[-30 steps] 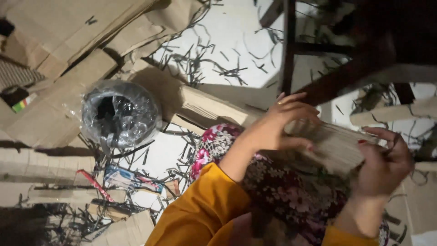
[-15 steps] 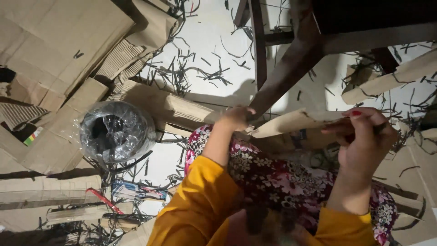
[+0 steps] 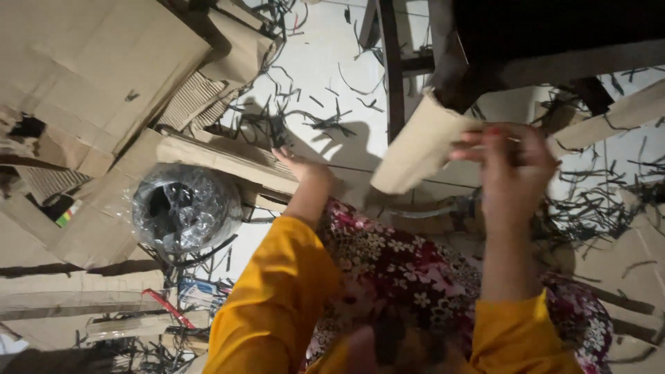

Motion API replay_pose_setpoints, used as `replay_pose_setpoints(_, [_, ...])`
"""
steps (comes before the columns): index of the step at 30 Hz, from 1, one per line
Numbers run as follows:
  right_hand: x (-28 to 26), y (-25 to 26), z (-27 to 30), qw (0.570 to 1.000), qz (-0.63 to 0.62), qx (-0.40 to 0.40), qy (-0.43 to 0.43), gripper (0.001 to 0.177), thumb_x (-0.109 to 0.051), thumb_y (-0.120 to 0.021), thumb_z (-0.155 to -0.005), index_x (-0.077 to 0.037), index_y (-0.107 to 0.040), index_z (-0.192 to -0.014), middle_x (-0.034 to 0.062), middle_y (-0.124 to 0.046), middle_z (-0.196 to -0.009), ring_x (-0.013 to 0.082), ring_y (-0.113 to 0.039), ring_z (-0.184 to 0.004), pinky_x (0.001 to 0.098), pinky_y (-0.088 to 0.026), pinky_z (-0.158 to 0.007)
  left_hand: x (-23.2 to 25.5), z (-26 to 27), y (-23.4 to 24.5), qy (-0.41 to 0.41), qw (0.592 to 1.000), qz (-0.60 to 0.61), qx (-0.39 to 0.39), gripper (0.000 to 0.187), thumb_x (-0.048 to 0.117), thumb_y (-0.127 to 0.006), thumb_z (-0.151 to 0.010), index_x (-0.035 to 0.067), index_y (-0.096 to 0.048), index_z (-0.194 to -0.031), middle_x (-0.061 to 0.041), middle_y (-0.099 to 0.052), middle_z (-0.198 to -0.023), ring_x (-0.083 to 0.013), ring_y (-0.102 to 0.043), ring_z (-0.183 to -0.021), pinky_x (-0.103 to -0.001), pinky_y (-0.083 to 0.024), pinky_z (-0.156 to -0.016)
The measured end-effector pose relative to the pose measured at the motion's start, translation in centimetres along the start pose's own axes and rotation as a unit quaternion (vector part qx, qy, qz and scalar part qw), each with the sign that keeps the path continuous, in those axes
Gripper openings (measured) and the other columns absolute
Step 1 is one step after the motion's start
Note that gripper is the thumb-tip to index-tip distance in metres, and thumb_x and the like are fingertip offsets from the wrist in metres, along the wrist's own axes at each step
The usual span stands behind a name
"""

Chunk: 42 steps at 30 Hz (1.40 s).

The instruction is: Wrapping a chair leg with protective paper and securing it with plastic ties

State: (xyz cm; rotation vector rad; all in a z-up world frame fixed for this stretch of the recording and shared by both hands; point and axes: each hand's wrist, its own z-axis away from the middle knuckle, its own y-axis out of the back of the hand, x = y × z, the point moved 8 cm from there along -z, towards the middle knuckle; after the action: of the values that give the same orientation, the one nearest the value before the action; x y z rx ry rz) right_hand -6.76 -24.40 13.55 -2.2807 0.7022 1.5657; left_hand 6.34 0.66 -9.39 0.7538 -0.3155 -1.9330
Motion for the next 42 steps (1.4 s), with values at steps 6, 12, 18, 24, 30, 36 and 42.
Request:
replay_pose_setpoints(6, [1.3,-3.5,-0.5,0.994,0.065,-0.024,0.09,0.014,0.0,-0.066,-0.108,0.009,-0.056,-0.113,0.0294,-0.072,-0.086,0.0325,-0.068,-0.051,0.0333,-0.051,-0.045,6.2,7.0,2.9,-0.242,0.893,0.339,0.169,0.073,0.061,-0.064,-0.088,0.006,-0.065,-0.135,-0.021,-0.054,-0.146,-0.0434,-0.049,-0.138,-0.066,-0.044,-0.107])
replay_pose_setpoints(12, [3.1,-2.4,-0.1,0.98,0.125,0.026,0.15,0.037,-0.001,-0.075,-0.108,0.001,-0.048,-0.134,0.0208,-0.072,-0.087,0.0097,-0.049,-0.053,0.0251,-0.035,-0.047,8.7,9.2,6.6,-0.271,0.592,0.715,0.253,0.078,0.011,-0.071,-0.089,-0.005,-0.031,-0.154,-0.032,-0.052,-0.14,-0.0484,-0.055,-0.129,-0.057,-0.052,-0.105])
replay_pose_setpoints(18, [15.0,2.7,2.6,0.974,0.216,0.068,0.002,0.039,-0.003,-0.084,-0.089,-0.004,-0.065,-0.123,0.0094,-0.071,-0.087,0.0107,-0.058,-0.061,0.0253,-0.043,-0.053,8.5,6.8,5.7,-0.31,0.59,0.697,0.264,0.09,0.005,-0.081,-0.08,0.002,-0.03,-0.155,-0.029,-0.051,-0.146,-0.049,-0.052,-0.133,-0.059,-0.043,-0.115])
replay_pose_setpoints(24, [28.3,-0.7,6.8,0.959,0.256,-0.105,-0.064,0.065,-0.031,-0.094,-0.075,0.008,-0.069,-0.12,0.0316,-0.071,-0.112,0.0511,-0.066,-0.109,0.0565,-0.05,-0.096,6.9,7.2,5.7,-0.327,0.58,0.665,0.338,0.059,-0.005,-0.075,-0.082,0.001,-0.054,-0.137,-0.026,-0.066,-0.118,-0.0497,-0.065,-0.115,-0.056,-0.056,-0.097])
replay_pose_setpoints(30, [34.9,-0.3,6.7,0.945,0.303,-0.022,-0.124,0.037,-0.044,-0.095,-0.071,-0.027,-0.071,-0.093,-0.0008,-0.071,-0.077,0.0226,-0.069,-0.071,0.0338,-0.052,-0.065,6.8,7.1,6.0,-0.36,0.539,0.677,0.348,0.058,-0.008,-0.076,-0.08,0.001,-0.057,-0.134,-0.028,-0.064,-0.118,-0.0508,-0.062,-0.119,-0.058,-0.052,-0.102])
replay_pose_setpoints(36, [29.7,-1.9,5.5,0.985,0.167,-0.043,0.009,0.068,-0.006,-0.095,-0.073,0.004,-0.058,-0.13,0.0311,-0.071,-0.113,0.0436,-0.07,-0.104,0.0569,-0.054,-0.089,6.7,7.8,6.6,-0.359,0.56,0.654,0.361,0.061,-0.003,-0.08,-0.078,0.0,-0.059,-0.136,-0.029,-0.063,-0.125,-0.0515,-0.063,-0.118,-0.056,-0.054,-0.101])
replay_pose_setpoints(42, [31.7,-0.2,6.1,0.989,0.121,-0.068,-0.06,0.067,-0.013,-0.102,-0.062,-0.008,-0.071,-0.121,0.0132,-0.073,-0.107,0.0227,-0.069,-0.096,0.0378,-0.057,-0.084,5.3,8.6,6.6,-0.303,0.611,0.622,0.383,0.079,-0.001,-0.085,-0.074,0.003,-0.05,-0.146,-0.032,-0.053,-0.136,-0.0542,-0.059,-0.122,-0.061,-0.052,-0.103])
